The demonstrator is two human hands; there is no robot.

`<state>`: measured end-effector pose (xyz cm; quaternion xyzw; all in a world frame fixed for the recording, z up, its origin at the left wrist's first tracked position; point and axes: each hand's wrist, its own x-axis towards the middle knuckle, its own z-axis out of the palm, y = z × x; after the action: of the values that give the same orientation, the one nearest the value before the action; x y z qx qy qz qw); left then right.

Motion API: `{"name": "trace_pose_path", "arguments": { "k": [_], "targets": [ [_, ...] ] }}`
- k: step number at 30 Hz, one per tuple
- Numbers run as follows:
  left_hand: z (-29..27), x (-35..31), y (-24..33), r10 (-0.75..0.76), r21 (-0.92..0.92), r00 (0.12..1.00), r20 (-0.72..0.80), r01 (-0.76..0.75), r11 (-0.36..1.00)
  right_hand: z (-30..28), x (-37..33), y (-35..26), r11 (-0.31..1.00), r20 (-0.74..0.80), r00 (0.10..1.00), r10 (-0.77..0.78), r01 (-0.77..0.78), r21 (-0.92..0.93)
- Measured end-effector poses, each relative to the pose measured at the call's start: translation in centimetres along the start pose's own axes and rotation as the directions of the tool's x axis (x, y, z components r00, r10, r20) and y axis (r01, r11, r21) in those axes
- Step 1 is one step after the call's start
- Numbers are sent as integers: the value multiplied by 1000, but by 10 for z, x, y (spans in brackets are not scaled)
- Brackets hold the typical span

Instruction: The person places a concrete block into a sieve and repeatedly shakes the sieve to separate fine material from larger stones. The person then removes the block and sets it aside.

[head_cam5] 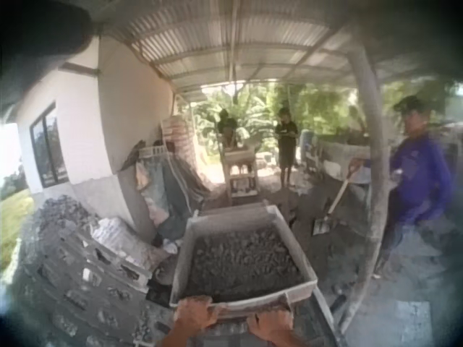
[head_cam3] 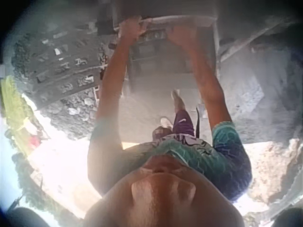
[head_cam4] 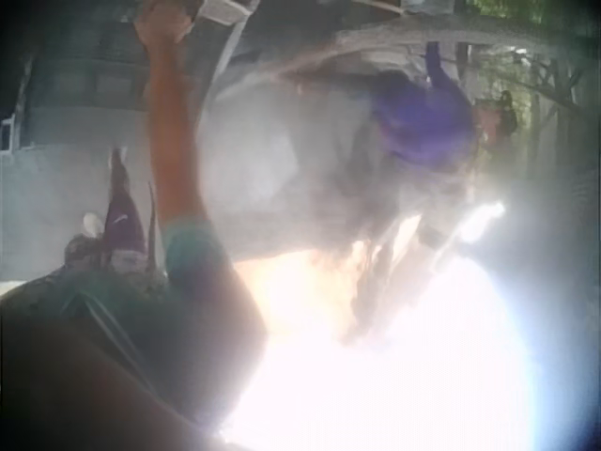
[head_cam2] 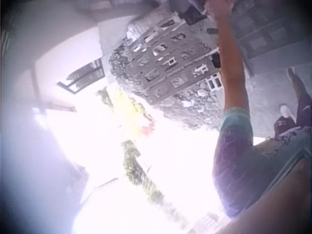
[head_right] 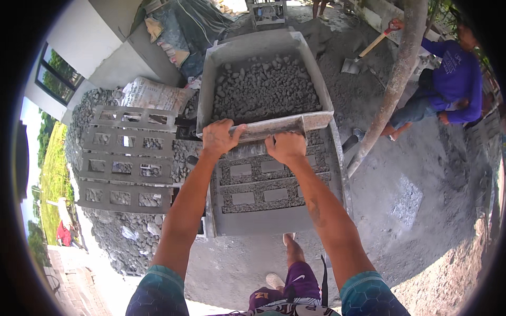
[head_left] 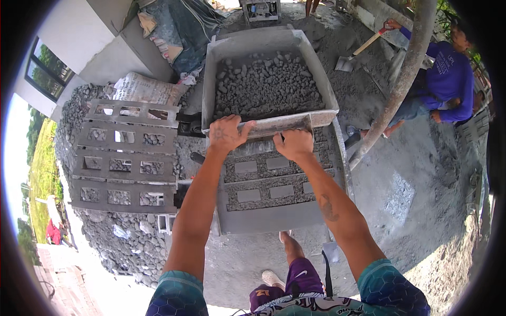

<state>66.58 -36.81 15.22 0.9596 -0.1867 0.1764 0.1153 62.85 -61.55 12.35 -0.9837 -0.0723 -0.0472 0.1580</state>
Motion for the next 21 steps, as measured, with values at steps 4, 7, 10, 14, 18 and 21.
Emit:
{"name": "trace_pose_path", "arguments": {
  "k": [4,7,10,14,18,21],
  "targets": [
    [-42,-61,42,-6,1,997,71,6,1000,-20,-79,-13,1000,33,999,26,-26,11],
    [-65,-123,80,-37,-11,997,67,38,999,-31,-153,-20,1000,2,1000,5,-5,14],
    [-96,-214,119,-23,-20,999,48,24,1000,-50,-258,-44,996,58,996,68,-71,45],
    [-125,-352,181,65,-119,989,-132,-80,990,-48,-402,-55,997,-2,998,68,-68,30],
    [-126,-312,162,43,-76,993,-112,-52,996,-50,-370,-62,994,10,994,111,-111,18],
    [-103,-278,152,44,-50,987,-156,-52,997,-38,-332,-45,995,-79,994,81,-76,58]
  ]
}}
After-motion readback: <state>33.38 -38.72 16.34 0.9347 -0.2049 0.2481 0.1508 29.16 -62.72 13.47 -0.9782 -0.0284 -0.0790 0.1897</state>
